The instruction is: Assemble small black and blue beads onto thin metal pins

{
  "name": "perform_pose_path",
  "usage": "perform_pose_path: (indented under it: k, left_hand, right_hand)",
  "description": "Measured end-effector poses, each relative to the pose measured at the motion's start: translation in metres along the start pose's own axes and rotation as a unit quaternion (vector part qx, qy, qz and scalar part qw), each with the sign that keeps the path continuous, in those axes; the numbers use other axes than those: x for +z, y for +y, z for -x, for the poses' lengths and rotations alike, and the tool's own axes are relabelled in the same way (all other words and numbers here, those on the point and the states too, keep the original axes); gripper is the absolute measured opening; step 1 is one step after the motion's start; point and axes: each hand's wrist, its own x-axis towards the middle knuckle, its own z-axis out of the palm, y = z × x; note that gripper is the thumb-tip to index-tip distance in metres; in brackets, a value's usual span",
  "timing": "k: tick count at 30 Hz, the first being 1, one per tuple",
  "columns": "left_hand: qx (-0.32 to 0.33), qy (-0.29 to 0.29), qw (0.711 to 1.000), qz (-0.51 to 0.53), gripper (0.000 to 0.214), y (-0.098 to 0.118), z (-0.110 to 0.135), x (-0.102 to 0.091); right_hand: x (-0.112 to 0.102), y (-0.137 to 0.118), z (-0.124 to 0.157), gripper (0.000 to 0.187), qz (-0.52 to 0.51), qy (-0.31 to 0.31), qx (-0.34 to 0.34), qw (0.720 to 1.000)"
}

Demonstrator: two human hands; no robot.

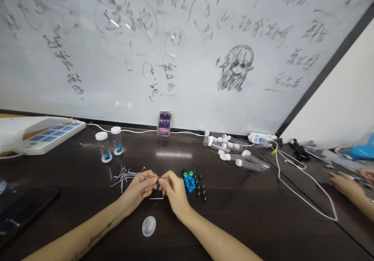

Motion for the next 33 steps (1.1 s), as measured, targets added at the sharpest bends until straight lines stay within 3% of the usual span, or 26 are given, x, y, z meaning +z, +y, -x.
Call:
perform_pose_path:
  k: [14,33]
  left_hand:
    - [0.005,0.017,1.000,0.013,0.018,-0.0008,-0.0023,-0.0015]
    - [0.004,-0.004,1.000,0.025,0.015,-0.0038,-0.0025,-0.0051]
  right_hand:
    - [0.0006,0.0015,-0.0003,0.008,0.066,0.040,-0.077,0.994]
    - [0.0007,0.0069,0.0000,0.009,0.005,0.033,-0.025,0.999]
